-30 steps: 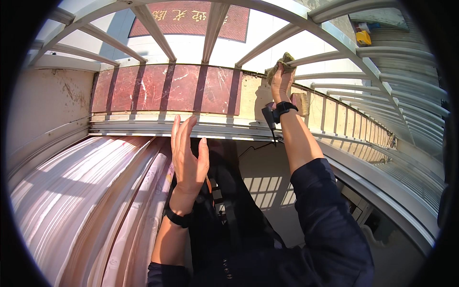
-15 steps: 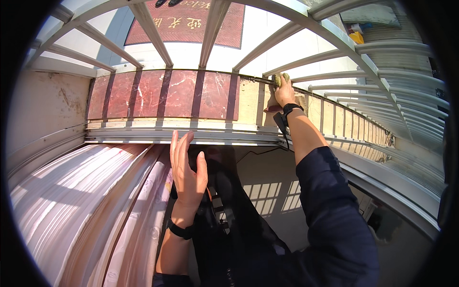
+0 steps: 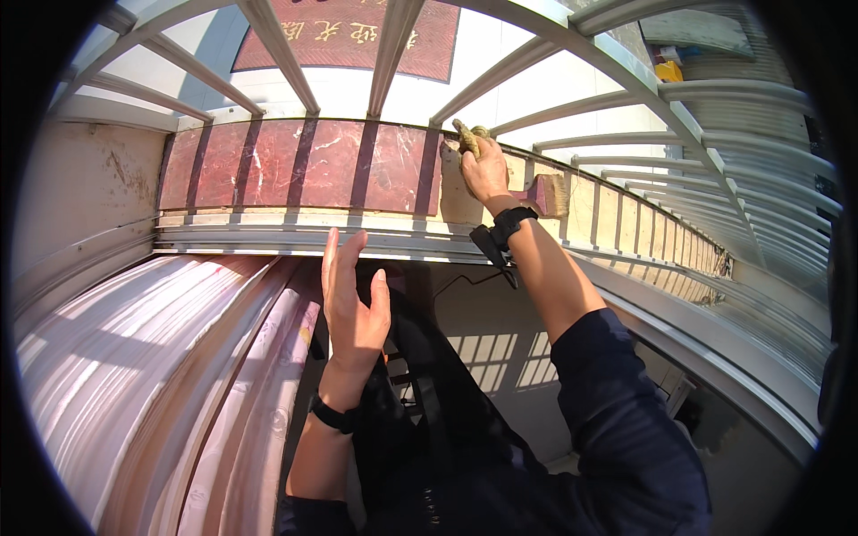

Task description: The person wipes a metal window grille with a cloth, moving methodically across vertical and horizontal bars. The person holds the grille with one hand while scrubbing with the other, covering multiple sections of the window frame.

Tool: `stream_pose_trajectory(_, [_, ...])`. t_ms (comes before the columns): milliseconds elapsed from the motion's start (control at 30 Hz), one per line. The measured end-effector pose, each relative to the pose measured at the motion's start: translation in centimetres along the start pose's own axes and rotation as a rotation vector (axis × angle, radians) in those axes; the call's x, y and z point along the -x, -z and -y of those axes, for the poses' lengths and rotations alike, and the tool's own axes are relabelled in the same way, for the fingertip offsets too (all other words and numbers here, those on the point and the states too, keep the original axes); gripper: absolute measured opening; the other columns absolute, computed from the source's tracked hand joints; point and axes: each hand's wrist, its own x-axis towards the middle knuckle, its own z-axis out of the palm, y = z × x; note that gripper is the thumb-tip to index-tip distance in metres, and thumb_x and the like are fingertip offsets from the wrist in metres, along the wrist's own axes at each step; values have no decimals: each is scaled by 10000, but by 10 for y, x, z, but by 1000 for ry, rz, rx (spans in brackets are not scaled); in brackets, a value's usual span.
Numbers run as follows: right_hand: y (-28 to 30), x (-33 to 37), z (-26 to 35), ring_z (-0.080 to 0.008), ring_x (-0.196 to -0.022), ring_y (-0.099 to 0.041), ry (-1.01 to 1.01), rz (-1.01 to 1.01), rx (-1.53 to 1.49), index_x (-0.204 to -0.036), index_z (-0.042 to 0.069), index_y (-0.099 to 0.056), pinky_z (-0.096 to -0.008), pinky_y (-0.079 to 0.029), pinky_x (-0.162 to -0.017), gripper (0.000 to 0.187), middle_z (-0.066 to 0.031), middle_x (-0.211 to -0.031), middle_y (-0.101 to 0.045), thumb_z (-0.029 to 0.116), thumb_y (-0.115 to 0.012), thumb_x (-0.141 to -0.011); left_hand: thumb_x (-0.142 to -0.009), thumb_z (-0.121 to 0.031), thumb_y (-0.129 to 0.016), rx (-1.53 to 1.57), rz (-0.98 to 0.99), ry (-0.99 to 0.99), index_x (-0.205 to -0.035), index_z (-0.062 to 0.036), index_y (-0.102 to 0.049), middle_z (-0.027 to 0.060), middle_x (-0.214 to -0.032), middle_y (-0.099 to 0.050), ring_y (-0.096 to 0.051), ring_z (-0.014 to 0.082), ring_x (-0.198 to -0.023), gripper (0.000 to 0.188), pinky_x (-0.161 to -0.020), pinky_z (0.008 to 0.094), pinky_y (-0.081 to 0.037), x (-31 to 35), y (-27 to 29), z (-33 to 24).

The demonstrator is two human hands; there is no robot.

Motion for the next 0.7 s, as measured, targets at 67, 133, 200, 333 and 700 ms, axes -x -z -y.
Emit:
stream_pose_trajectory(67, [-15, -6, 0, -468, -1129, -506, -301, -56, -120, -1260, 30, -543, -439, -413, -1001, 439, -340, -1254, -463, 233, -531, -871, -829, 43, -577, -43, -10, -34, -1279, 15, -481, 167, -1264, -534, -341, 381, -1364, 461, -1082, 449, -328, -4, 3, 2])
stream_pose_trajectory(133, [-29, -19, -1, -467, -1135, -504, -559, -97, -135, -1278, 24, -530, -443, -415, -997, 438, -328, -1264, -463, 230, -517, -891, -831, 39, -578, -92, -23, -67, -1283, 22, -479, 169, -1276, -527, -345, 386, -1361, 463, -1083, 451, -327, -6, 7, 8])
stream_pose_trajectory(200, [-44, -36, 3, -432, -1101, -564, -659, -194, -43, -1241, -40, -547, -448, -423, -980, 462, -313, -1132, -601, 250, -481, -887, -829, 45, -575, -70, -32, -76, -1286, 32, -477, 173, -1302, -515, -353, 395, -1355, 467, -1082, 454, -327, -6, 8, 13])
stream_pose_trajectory(333, [-56, -65, 19, -446, -1087, -559, -245, 182, 33, -1113, 26, -656, -443, -459, -947, 315, -281, -1141, -591, 149, -521, -856, -831, 49, -572, -51, -38, -45, -1287, 31, -474, 173, -1311, -511, -350, 405, -1355, 467, -1080, 453, -330, 0, 8, 21])
stream_pose_trajectory(700, [-47, -45, 31, -429, -1172, -447, -288, 157, 431, -1259, 108, -548, -448, -473, -959, 432, -167, -1438, -271, 121, -616, -833, -834, 51, -580, -45, -81, 3, -1291, 24, -476, 168, -1302, -519, -361, 379, -1354, 470, -1081, 447, -325, -8, 2, 16])
